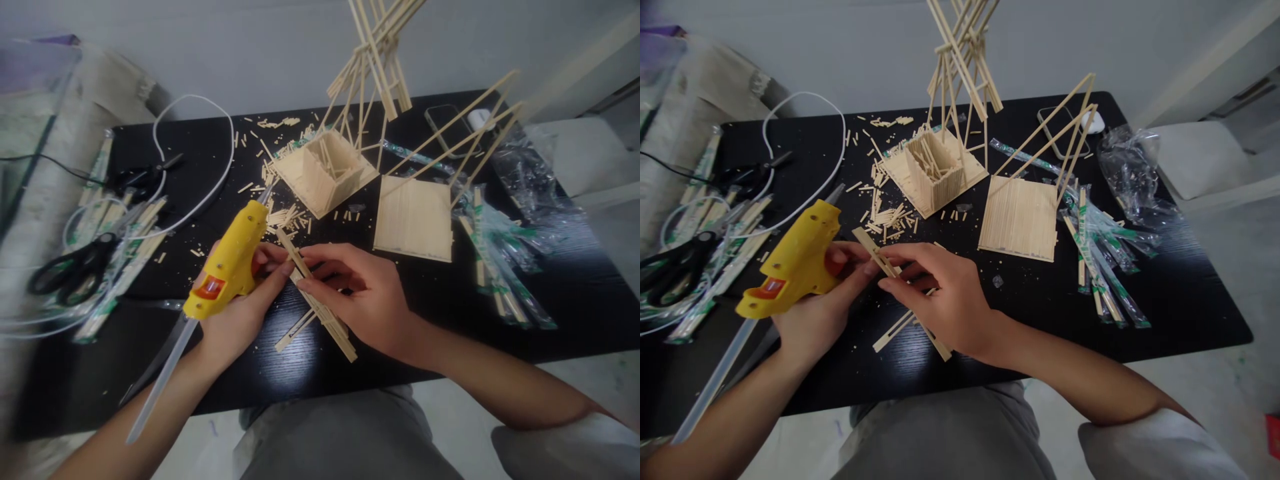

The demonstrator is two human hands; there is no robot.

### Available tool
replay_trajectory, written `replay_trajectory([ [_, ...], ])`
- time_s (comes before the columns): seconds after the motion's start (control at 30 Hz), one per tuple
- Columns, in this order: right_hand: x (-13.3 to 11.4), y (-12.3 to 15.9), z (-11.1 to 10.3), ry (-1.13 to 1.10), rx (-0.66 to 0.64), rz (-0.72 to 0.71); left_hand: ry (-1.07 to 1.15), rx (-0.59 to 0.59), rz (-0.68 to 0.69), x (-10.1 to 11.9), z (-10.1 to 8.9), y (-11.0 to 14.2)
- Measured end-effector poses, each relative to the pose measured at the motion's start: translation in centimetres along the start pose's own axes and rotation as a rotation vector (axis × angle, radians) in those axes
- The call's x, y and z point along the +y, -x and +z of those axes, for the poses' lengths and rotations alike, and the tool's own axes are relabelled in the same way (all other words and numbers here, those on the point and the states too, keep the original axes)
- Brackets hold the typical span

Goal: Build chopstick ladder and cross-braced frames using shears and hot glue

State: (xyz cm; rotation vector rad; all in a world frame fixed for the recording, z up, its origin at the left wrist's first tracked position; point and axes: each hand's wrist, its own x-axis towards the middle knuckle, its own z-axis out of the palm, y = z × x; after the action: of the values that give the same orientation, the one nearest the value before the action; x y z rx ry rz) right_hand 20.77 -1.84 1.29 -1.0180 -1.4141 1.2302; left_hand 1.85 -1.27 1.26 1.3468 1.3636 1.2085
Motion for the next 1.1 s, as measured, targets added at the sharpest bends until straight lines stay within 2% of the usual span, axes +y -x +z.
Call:
replay_trajectory([
  [0.17, 0.1, 0.1, 0.1, -0.050, -0.029, -0.027, -0.075, 0.003, 0.121, -0.6, -0.5, 0.1],
  [0.27, -0.1, -0.3, 0.0, -0.297, -0.080, 0.160, -0.134, 0.037, 0.175, -1.1, -0.8, 0.2],
  [0.37, -0.3, -0.9, -0.3, -0.597, -0.172, 0.406, -0.167, 0.046, 0.146, -1.2, -0.9, 0.4],
  [0.43, -0.3, -1.3, -0.5, -0.695, -0.236, 0.519, -0.115, 0.042, 0.110, -1.2, -0.9, 0.6],
  [0.53, -0.2, -1.5, -0.7, -0.773, -0.286, 0.614, -0.041, 0.045, 0.094, -1.0, -0.6, 0.9],
  [0.73, -0.5, -1.6, -0.6, -0.834, -0.281, 0.648, -0.098, 0.075, 0.110, -1.1, -0.5, 1.1],
  [0.93, -0.9, -1.6, -0.5, -0.775, -0.264, 0.566, -0.065, 0.064, 0.138, -1.1, -0.1, 1.1],
  [1.1, -0.8, -1.5, -0.5, -0.731, -0.263, 0.526, -0.127, 0.063, 0.169, -1.4, -0.4, 1.0],
])
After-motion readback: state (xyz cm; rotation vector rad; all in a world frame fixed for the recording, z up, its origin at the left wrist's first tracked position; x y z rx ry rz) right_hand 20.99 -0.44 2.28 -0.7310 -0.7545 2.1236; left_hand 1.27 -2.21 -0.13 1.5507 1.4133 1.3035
